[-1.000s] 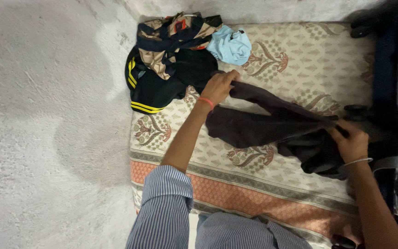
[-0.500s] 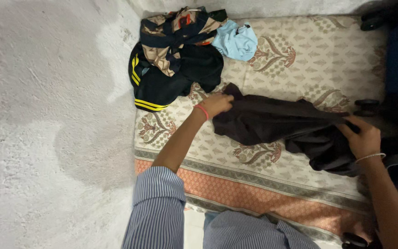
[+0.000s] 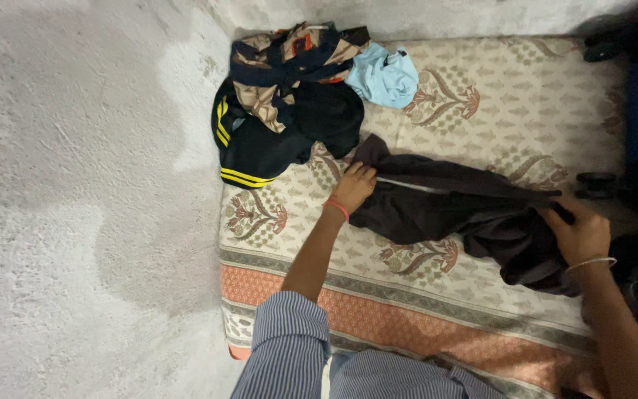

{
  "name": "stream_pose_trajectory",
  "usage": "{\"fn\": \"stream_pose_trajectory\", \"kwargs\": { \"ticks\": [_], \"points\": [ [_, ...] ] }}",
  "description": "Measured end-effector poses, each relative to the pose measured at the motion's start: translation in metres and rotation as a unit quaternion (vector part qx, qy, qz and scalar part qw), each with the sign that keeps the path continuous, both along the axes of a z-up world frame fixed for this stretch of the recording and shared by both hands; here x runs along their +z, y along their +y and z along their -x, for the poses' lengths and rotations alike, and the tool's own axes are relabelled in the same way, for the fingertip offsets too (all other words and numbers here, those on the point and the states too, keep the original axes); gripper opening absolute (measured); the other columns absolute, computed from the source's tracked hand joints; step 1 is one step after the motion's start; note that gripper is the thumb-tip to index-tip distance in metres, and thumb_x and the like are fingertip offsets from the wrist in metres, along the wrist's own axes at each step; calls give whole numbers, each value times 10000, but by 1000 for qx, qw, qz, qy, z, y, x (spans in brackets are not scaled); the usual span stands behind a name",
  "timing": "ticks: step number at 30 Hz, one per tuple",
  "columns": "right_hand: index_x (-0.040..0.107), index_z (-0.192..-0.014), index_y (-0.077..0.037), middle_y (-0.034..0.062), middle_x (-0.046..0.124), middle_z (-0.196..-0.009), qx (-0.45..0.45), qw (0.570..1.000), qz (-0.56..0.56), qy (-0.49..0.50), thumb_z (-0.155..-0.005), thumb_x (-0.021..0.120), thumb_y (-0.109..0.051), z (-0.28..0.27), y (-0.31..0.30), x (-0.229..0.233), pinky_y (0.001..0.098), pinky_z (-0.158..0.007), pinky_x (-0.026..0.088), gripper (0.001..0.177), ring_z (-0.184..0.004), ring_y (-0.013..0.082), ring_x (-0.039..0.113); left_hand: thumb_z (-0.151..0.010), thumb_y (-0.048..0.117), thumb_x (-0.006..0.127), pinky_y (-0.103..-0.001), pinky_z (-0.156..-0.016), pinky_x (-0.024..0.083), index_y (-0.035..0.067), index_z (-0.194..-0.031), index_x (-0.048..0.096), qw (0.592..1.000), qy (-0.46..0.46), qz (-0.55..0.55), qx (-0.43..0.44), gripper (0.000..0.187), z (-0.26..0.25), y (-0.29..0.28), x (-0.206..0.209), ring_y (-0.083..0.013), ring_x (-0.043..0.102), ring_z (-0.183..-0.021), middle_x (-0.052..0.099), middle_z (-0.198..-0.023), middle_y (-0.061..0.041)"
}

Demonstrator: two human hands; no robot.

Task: The person folds a plaid shirt, a patterned pillowcase, and dark trousers, then places each folded item into an open suitcase.

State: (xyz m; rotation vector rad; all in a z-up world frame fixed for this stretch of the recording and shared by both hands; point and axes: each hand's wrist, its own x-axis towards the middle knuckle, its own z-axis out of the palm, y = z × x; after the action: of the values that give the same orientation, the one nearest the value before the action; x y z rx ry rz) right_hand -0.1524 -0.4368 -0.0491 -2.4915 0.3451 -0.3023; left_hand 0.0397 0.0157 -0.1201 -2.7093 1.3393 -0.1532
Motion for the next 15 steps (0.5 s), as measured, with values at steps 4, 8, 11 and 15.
{"fn": "stream_pose_trajectory", "kwargs": {
  "ticks": [4, 8, 11, 15],
  "points": [
    [754, -1237, -102, 225, 733, -1089, -5, 998, -12, 63, -962, 768, -342, -11, -16, 8, 464, -900, 558, 366, -1058, 398, 712, -1019, 194, 582, -438, -887, 546, 37, -1109, 673, 981, 119, 154, 11, 202, -2, 21, 36, -302, 692, -1040, 651, -1184, -118],
    [753, -1304, -164, 230, 744, -1125, 45, 991, 36, 120, -929, 752, -470, -40, -24, 28, 488, -899, 563, 484, -1042, 423, 709, -982, 297, 628, -452, -757, 552, 6, -1098, 640, 974, 124, 188, -22, 313, 6, 40, 109, -345, 681, -948, 630, -1155, -172],
    [756, -1330, -200, 227, 747, -1132, 44, 975, 100, 191, -903, 740, -510, -70, -24, 53, 493, -913, 567, 527, -1030, 428, 716, -960, 300, 629, -437, -765, 554, 25, -1117, 641, 983, 110, 117, -86, 317, 6, 61, 156, -318, 681, -936, 623, -1107, -146],
    [778, -1264, -187, 171, 772, -1172, 94, 959, 141, 230, -880, 720, -565, -88, -20, 95, 463, -950, 572, 542, -1052, 394, 736, -910, 122, 589, -366, -850, 574, 119, -1150, 650, 986, 30, 19, -165, 248, 5, 109, 198, -243, 688, -986, 640, -1130, -45]
  ]
}}
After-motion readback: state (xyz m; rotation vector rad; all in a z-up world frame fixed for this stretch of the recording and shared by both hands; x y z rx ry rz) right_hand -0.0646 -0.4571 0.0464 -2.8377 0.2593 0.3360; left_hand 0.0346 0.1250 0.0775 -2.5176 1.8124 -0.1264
